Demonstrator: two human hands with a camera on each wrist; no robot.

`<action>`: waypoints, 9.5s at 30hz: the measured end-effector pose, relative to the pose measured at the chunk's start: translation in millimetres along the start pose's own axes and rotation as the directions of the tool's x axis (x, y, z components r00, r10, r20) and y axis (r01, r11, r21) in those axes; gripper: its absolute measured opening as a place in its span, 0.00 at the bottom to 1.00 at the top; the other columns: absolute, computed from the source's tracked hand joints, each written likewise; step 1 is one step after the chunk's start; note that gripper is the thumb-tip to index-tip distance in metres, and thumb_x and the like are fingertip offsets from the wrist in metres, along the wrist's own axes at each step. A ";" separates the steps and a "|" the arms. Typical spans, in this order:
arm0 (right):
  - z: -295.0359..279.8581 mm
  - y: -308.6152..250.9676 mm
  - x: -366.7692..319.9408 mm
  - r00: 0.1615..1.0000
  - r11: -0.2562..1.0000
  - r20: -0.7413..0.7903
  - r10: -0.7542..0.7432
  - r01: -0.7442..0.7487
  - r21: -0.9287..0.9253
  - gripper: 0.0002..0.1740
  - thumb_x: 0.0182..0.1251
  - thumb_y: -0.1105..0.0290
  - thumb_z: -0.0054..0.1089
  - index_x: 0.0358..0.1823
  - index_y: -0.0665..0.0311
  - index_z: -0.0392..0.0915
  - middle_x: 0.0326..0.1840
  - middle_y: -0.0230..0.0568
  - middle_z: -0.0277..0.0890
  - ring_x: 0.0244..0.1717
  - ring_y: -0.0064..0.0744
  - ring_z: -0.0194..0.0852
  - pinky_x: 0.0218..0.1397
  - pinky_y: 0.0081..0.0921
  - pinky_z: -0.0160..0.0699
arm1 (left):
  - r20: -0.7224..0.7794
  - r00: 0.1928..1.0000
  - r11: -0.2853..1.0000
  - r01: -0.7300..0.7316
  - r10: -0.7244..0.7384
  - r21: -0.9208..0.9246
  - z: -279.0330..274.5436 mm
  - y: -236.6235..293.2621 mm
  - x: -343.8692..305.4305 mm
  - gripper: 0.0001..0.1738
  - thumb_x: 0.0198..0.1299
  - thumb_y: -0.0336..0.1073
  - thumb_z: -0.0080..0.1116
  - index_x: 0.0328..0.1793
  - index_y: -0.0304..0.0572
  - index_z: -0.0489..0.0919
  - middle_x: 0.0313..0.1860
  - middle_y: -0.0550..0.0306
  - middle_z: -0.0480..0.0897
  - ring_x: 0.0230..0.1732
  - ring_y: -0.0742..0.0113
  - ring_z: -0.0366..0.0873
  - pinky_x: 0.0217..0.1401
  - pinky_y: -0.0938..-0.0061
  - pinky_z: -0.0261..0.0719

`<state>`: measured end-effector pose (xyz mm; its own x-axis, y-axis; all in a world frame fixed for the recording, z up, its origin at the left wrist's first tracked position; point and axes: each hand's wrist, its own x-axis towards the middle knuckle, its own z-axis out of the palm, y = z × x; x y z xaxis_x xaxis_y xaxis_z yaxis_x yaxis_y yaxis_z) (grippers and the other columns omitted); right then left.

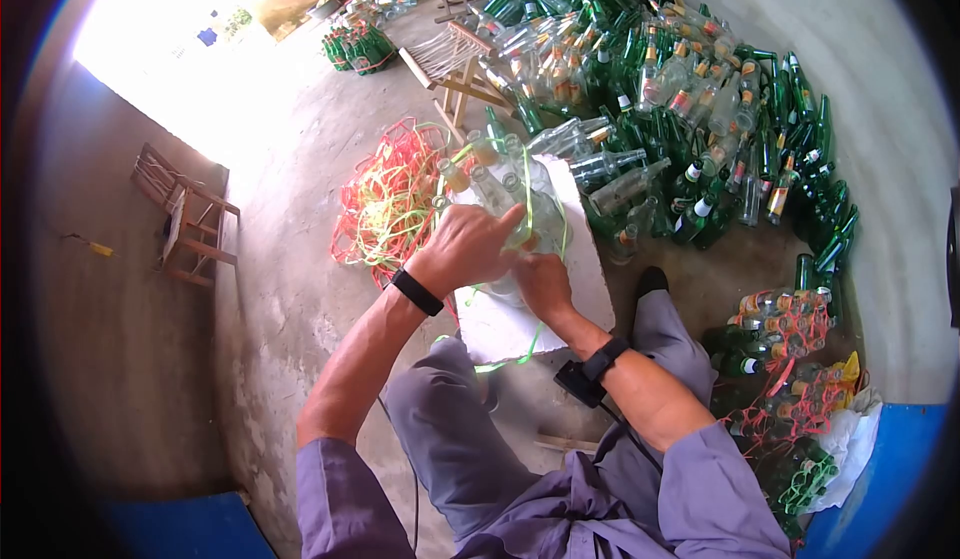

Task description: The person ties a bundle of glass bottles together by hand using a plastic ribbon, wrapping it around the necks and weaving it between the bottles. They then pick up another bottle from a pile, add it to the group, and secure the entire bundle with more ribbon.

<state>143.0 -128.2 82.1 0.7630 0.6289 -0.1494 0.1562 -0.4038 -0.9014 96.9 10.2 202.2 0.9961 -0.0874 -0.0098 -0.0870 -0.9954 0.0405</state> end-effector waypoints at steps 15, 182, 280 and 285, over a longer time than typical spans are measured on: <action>-3.4 -9.4 -5.2 0.998 0.998 -0.048 -0.039 0.041 0.037 0.18 0.67 0.55 0.59 0.32 0.63 0.87 0.30 0.58 0.81 0.35 0.60 0.82 0.39 0.50 0.78 | 0.107 0.975 0.877 0.223 -0.195 -0.427 -17.4 -27.9 -20.0 0.22 0.47 0.36 0.61 0.52 0.47 0.84 0.31 0.51 0.84 0.35 0.50 0.84 0.39 0.59 0.80; 0.9 73.8 7.1 0.882 0.978 0.427 0.200 -0.207 -0.029 0.11 0.67 0.64 0.61 0.35 0.64 0.83 0.32 0.42 0.83 0.31 0.30 0.82 0.30 0.30 0.75 | -0.436 0.848 0.787 -0.037 -0.301 -0.615 79.2 65.8 -65.7 0.07 0.49 0.26 0.61 0.28 0.40 0.73 0.30 0.52 0.77 0.38 0.48 0.79 0.38 0.58 0.80; -77.9 -88.0 27.1 0.721 0.567 0.193 -0.666 0.657 -0.497 0.08 0.62 0.71 0.61 0.26 0.65 0.75 0.24 0.53 0.79 0.30 0.57 0.81 0.33 0.47 0.79 | -0.460 0.802 0.917 0.261 -0.381 -0.303 63.3 34.7 -43.4 0.24 0.50 0.25 0.55 0.57 0.35 0.78 0.74 0.47 0.69 0.52 0.50 0.77 0.58 0.59 0.73; -77.2 -62.8 41.7 0.891 0.840 0.037 -0.453 0.440 -0.319 0.08 0.61 0.69 0.65 0.31 0.67 0.82 0.26 0.56 0.80 0.31 0.56 0.83 0.34 0.41 0.80 | -0.442 0.810 0.916 0.279 -0.386 -0.287 61.0 36.2 -42.1 0.23 0.50 0.25 0.55 0.56 0.35 0.78 0.74 0.48 0.69 0.53 0.51 0.77 0.58 0.59 0.73</action>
<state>213.5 -128.0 163.9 0.5861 0.7673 0.2601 0.6666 -0.2742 -0.6932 51.0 -24.5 143.1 0.8461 0.3305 0.4182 0.2024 -0.9250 0.3215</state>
